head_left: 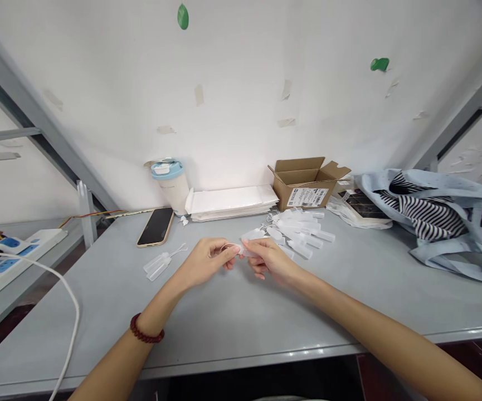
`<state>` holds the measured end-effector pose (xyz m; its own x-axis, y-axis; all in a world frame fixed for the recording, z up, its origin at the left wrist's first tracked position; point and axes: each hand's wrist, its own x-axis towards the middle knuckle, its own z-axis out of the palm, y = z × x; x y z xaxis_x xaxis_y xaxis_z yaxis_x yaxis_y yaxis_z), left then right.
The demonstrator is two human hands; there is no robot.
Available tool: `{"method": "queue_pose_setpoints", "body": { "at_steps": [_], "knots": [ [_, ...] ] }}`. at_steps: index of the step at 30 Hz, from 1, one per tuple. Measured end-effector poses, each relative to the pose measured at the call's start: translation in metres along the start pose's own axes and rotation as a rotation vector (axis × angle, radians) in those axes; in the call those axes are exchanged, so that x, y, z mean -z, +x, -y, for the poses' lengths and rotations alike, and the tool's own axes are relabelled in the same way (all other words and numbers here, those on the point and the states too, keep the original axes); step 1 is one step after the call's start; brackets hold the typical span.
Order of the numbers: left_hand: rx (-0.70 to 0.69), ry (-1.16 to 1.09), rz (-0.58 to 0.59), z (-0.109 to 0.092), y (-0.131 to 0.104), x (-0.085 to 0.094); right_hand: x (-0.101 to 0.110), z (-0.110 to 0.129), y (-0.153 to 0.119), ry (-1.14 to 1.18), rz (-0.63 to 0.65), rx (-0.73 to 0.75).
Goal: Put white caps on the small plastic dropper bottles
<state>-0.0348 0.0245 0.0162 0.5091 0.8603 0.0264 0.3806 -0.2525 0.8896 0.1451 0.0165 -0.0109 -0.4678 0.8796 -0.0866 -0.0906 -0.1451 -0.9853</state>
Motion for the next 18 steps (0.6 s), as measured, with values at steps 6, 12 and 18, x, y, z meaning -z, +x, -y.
{"method": "queue_pose_setpoints", "body": {
  "at_steps": [6, 12, 18],
  "knots": [
    [-0.003, -0.094, 0.006, 0.0033, 0.0015, 0.0017, 0.0007, -0.0038, -0.0004, -0.498, -0.238, 0.276],
    [0.001, -0.182, -0.019, 0.0058, 0.0031, 0.0080, 0.0000, -0.0061, -0.0032, -0.766, -0.294, 0.506],
    [-0.075, 0.089, -0.095, 0.0080, 0.0014, 0.0035, 0.0012, -0.0075, 0.0001, -0.608, -0.298, 0.314]
  ]
}}
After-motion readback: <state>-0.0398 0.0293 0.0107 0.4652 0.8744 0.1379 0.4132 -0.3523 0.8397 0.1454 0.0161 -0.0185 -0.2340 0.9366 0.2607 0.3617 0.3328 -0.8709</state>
